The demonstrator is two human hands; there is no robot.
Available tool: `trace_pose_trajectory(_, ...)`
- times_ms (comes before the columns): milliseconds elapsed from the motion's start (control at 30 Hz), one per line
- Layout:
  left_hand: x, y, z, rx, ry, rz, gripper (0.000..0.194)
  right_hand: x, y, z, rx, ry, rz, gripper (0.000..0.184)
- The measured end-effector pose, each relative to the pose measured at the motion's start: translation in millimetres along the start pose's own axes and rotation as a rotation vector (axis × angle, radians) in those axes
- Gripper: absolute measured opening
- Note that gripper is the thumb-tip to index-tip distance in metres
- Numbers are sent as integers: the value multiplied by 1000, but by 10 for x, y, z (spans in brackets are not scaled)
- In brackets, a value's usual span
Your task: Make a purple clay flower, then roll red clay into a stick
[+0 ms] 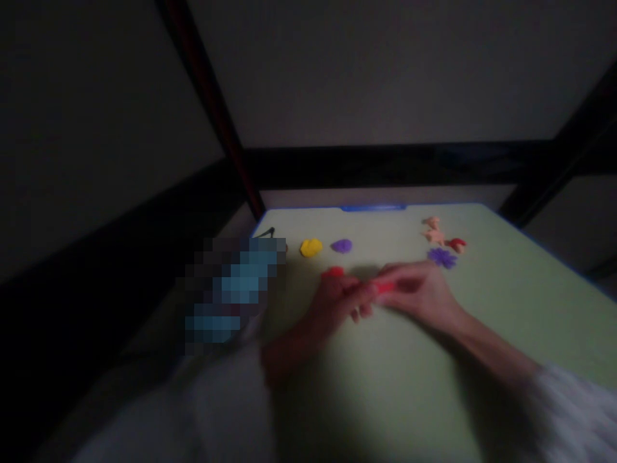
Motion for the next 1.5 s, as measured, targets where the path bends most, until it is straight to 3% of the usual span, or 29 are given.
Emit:
trace_pose_trajectory(267, 24, 16, -9, -49, -9, -42, 34, -2, 17, -15, 18, -35, -51, 10)
trace_pose_trajectory(433, 39, 39, 42, -110, -103, -64, 34, 13, -97, 44, 56, -69, -154, 30)
trace_pose_trajectory(567, 33, 11, 32, -107, -112, -63, 36, 28, -145, 104, 29, -112, -165, 22)
trace_pose_trajectory(667, 12, -94, 102, 69, -221, -125, 33, 38, -162, 128, -11, -139, -177, 17)
trace_pose_trajectory(767, -31, -269, 246, 423, -438, -337, 13, 51, -197, 182, -63, -212, -199, 16)
trace_pose_trajectory(800, -34, -297, 267, 550, -458, -409, 6, 56, -209, 204, -92, -234, -201, 16)
trace_pose_trajectory(867, 5, -233, 291, 730, -399, -451, 30, 65, -234, 247, -151, -264, -199, 19)
trace_pose_trajectory(967, 110, 46, 361, 673, -244, -301, 44, 66, -257, 292, -210, -285, -201, 24)
trace_pose_trajectory(1067, 155, 172, 395, 603, -197, -241, 31, 57, -248, 282, -258, -269, -209, 25)
trace_pose_trajectory(1167, 155, 105, 320, 515, -136, -214, 27, 54, -215, 208, -309, -203, -199, 27)
trace_pose_trajectory(1233, 137, 17, 194, 432, -32, -210, 26, 51, -196, 157, -340, -164, -177, 28)
trace_pose_trajectory(1267, 126, -22, 127, 365, 22, -200, 27, 48, -192, 140, -350, -151, -167, 28)
trace_pose_trajectory(1300, 118, -41, 70, 158, 76, -151, 28, 43, -185, 127, -365, -142, -146, 28)
trace_pose_trajectory(1400, 106, -71, -24, -219, 102, -20, 23, 19, -131, 110, -473, -152, 14, 22)
trace_pose_trajectory(1500, 105, -80, -44, -216, 68, 3, 18, -25, -81, 62, -614, -166, 198, 17)
Point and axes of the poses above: each hand's wrist, its own x-axis towards the middle knuckle, its own z-axis out of the back of the hand, y = z × x, the point moved 5 cm from there along x, towards the middle knuckle, and after that the axes turned 5 degrees about -x, right-handed, at the moved point
